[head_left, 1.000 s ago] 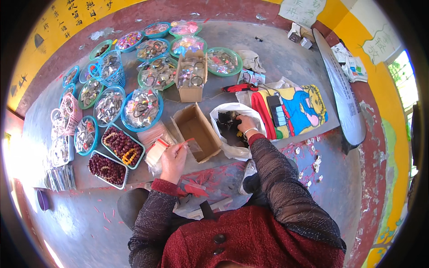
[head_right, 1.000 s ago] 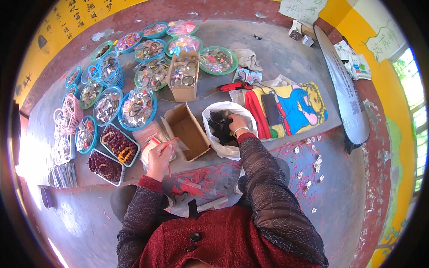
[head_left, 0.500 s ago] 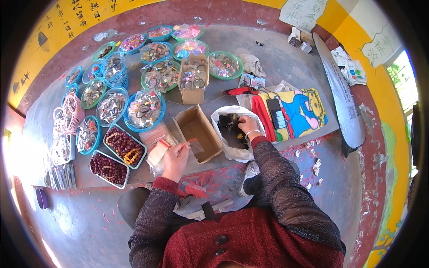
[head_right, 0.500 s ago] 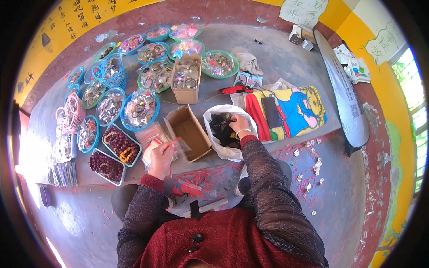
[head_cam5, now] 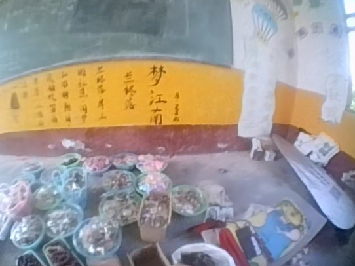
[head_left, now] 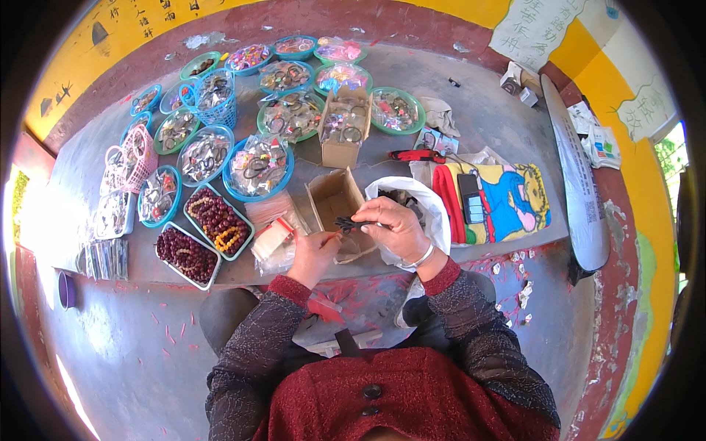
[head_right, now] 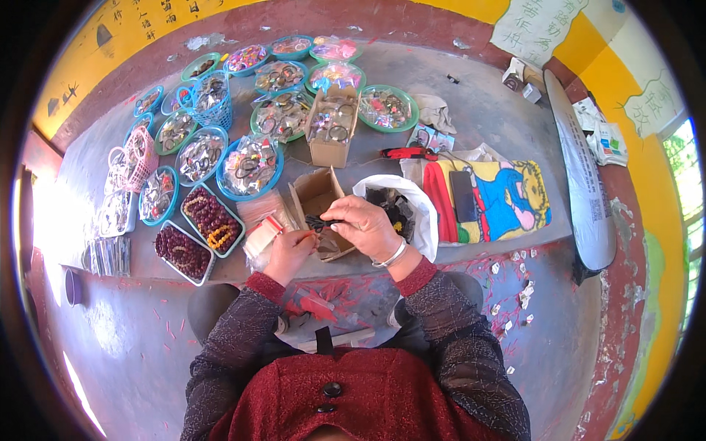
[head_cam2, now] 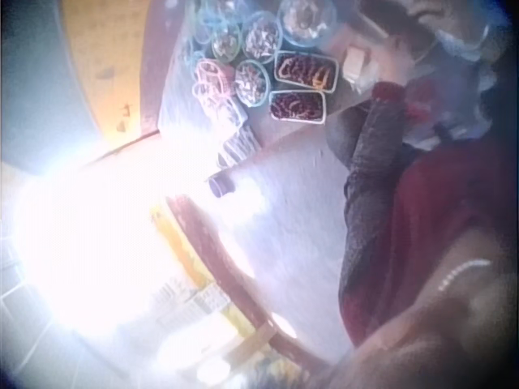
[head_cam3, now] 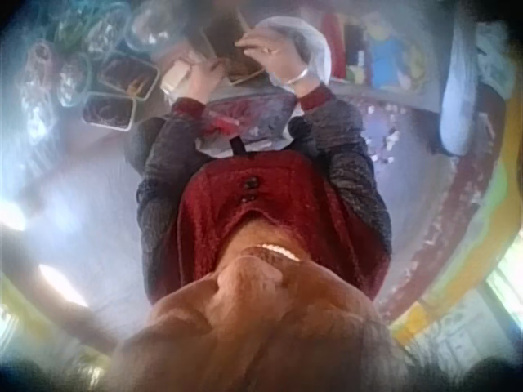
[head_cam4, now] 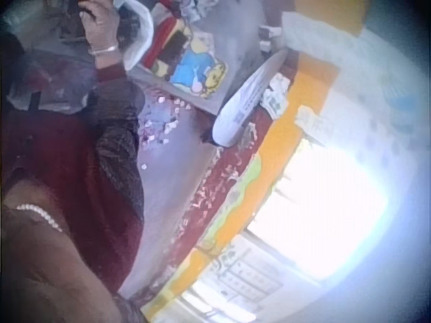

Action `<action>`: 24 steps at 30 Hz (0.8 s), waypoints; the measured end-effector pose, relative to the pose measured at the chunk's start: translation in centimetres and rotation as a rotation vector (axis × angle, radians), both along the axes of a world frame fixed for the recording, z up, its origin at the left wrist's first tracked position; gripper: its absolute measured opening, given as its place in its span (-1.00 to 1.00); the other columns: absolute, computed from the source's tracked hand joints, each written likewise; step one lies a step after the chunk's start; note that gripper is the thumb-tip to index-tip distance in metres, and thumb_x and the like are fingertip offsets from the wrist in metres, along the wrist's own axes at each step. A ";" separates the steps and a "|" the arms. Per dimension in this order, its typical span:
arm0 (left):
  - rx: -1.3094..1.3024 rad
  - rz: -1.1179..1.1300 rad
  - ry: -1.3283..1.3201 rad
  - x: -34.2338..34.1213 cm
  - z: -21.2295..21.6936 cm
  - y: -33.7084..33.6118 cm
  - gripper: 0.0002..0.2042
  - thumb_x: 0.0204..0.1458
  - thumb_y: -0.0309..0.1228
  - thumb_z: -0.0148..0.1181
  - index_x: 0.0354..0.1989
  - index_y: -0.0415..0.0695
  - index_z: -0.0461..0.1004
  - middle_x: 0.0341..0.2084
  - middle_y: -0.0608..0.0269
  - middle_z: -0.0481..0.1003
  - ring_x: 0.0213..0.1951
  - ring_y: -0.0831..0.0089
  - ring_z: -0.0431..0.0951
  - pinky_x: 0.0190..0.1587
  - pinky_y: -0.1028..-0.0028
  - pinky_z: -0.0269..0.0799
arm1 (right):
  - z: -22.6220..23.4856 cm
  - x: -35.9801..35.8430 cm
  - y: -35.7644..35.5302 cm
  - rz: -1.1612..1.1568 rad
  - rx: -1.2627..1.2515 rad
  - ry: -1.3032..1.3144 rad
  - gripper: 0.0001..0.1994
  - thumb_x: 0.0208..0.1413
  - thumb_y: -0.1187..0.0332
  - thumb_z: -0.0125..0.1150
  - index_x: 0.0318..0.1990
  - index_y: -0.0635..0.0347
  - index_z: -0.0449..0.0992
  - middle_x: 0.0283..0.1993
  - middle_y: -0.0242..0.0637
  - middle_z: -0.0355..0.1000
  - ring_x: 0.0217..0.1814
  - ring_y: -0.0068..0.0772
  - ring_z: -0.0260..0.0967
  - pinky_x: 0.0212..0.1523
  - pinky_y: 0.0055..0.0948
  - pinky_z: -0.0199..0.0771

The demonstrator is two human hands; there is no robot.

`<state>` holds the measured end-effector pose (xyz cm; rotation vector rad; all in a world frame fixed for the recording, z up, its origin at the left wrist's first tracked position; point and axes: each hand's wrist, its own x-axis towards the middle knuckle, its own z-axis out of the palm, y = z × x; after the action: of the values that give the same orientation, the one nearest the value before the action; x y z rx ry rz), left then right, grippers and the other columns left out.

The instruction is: The person sits on the floor and organizes small craft items, including beads and hair accessories, into plastic bags and a white paper bag. They handle the items by hand, picking them up from the floor and placing them into containers.

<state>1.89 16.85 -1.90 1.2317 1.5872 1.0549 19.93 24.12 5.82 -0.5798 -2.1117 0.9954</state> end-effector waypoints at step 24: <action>0.015 -0.118 0.213 0.0 3.6 0.1 -0.81 -0.05 -0.43 0.03 -0.34 -0.28 0.49 -0.61 -0.02 0.45 -0.53 0.34 0.49 -0.44 0.46 0.36 | -0.8 -0.6 0.3 -0.018 0.124 -0.104 -0.81 -0.23 0.59 0.18 -0.36 0.24 0.46 -0.29 -0.26 0.42 -0.26 -0.32 0.39 -0.21 -0.45 0.38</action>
<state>1.87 16.99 1.66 1.4690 1.6446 0.8865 19.32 24.39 4.98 -0.5990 -2.2371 0.8338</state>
